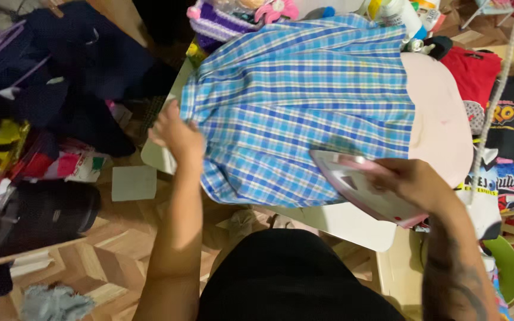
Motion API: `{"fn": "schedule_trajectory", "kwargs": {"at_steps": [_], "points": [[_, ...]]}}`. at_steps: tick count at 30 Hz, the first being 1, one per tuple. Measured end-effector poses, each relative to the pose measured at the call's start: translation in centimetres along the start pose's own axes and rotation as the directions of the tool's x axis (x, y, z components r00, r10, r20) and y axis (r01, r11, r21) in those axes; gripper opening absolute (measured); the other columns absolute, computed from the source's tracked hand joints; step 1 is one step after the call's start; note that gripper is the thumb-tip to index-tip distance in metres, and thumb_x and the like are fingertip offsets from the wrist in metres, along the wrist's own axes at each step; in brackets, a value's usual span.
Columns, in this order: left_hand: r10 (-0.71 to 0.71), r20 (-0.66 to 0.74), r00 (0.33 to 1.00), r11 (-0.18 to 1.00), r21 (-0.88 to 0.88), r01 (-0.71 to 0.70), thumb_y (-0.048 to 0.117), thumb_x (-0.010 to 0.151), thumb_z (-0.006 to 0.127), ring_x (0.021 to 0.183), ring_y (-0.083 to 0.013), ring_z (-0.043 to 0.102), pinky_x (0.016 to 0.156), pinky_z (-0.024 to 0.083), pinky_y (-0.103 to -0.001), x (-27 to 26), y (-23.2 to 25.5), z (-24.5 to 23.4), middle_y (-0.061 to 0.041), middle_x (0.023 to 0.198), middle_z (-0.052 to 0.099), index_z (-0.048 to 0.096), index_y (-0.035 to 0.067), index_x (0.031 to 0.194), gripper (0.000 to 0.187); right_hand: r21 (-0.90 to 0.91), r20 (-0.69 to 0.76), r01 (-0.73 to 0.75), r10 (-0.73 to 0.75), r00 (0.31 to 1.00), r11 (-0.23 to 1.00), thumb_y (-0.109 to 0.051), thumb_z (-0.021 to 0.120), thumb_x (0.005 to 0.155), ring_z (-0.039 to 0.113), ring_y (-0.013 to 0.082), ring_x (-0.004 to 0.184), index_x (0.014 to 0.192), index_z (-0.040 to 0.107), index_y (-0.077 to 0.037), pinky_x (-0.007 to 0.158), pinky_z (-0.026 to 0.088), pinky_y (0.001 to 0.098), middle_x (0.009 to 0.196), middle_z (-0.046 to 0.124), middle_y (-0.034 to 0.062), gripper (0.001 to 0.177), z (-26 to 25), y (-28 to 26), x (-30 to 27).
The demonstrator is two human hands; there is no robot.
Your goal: The person irons a blue plaid skirt on a small ironing board. They repeatedly adjust the garment, smooth the fabric, and move the iron across different sections to remove wrinkles.
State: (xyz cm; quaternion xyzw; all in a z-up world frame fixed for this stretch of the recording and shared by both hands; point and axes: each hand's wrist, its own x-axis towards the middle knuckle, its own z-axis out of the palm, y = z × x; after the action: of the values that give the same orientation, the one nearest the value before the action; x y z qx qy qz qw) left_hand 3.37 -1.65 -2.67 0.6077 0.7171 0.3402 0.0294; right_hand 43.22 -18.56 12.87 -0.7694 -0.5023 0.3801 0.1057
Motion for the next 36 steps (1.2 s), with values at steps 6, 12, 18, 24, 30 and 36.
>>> {"fn": "schedule_trajectory", "kwargs": {"at_steps": [6, 12, 18, 24, 30, 36], "points": [[0.430, 0.060, 0.901, 0.846, -0.375, -0.379, 0.016, 0.107, 0.049, 0.158, -0.0302, 0.029, 0.130, 0.005, -0.060, -8.9, 12.9, 1.8, -0.013, 0.167, 0.032, 0.038, 0.009, 0.157, 0.053, -0.171, -0.098, 0.098, -0.115, 0.988, 0.980, -0.037, 0.077, 0.081, 0.075, 0.0235, 0.080, 0.122, 0.078, -0.017, 0.077, 0.057, 0.0372, 0.095, 0.079, 0.0119, 0.045, 4.4, -2.9, 2.9], [0.465, 0.529, 0.710, 0.820, 0.045, -0.570, 0.042, 0.107, 0.031, 0.156, -0.0351, 0.005, 0.122, -0.002, -0.060, -10.4, 15.0, 4.2, -0.019, 0.169, 0.009, 0.023, 0.000, 0.159, 0.067, 0.005, -0.089, -0.111, 0.111, 0.990, 0.994, -0.048, 0.063, 0.094, 0.075, 0.0189, 0.073, 0.115, 0.080, -0.013, 0.073, 0.058, 0.0356, 0.081, 0.080, 0.0095, 0.044, -1.5, 6.1, -0.4], [0.442, 0.547, 0.711, 0.821, 0.073, -0.567, 0.050, 0.105, 0.035, 0.156, -0.0360, 0.001, 0.120, 0.000, -0.064, -10.1, 14.7, 3.9, -0.017, 0.170, 0.007, 0.026, 0.009, 0.160, 0.070, 0.050, -0.181, -0.034, 0.043, 0.983, 0.998, -0.046, 0.064, 0.095, 0.067, 0.0180, 0.069, 0.099, 0.081, -0.004, 0.069, 0.054, 0.0340, 0.074, 0.076, 0.0087, 0.046, -4.4, 6.2, 0.1], [0.420, 0.607, 0.675, 0.845, 0.010, -0.534, 0.064, 0.095, 0.044, 0.153, -0.0441, 0.001, 0.115, 0.001, -0.072, -10.2, 15.2, 2.4, -0.020, 0.168, 0.008, 0.035, 0.025, 0.157, 0.074, 0.040, -0.190, -0.060, 0.066, 0.979, 0.997, -0.053, 0.065, 0.091, 0.065, 0.0178, 0.065, 0.092, 0.080, -0.004, 0.068, 0.052, 0.0340, 0.069, 0.072, 0.0068, 0.052, -3.4, 3.8, 0.2], [0.429, 0.597, 0.678, 0.839, 0.016, -0.544, 0.065, 0.095, 0.046, 0.153, -0.0456, 0.001, 0.115, 0.000, -0.073, -10.1, 15.3, 2.5, -0.023, 0.168, 0.009, 0.038, 0.023, 0.156, 0.075, 0.018, -0.278, -0.103, 0.104, 0.955, 0.994, -0.052, 0.063, 0.091, 0.071, 0.0191, 0.068, 0.106, 0.079, -0.010, 0.068, 0.054, 0.0368, 0.074, 0.076, 0.0109, 0.047, -4.5, 4.3, 0.4], [0.431, 0.587, 0.685, 0.848, -0.005, -0.530, 0.065, 0.095, 0.046, 0.153, -0.0459, 0.002, 0.115, 0.000, -0.073, -9.9, 15.3, 2.6, -0.023, 0.167, 0.010, 0.039, 0.023, 0.156, 0.074, -0.107, -0.029, 0.053, -0.056, 0.998, 0.993, -0.056, 0.064, 0.090, 0.074, 0.0193, 0.072, 0.103, 0.084, -0.015, 0.073, 0.055, 0.0341, 0.077, 0.081, 0.0072, 0.047, -2.9, 5.6, 2.3]]}}
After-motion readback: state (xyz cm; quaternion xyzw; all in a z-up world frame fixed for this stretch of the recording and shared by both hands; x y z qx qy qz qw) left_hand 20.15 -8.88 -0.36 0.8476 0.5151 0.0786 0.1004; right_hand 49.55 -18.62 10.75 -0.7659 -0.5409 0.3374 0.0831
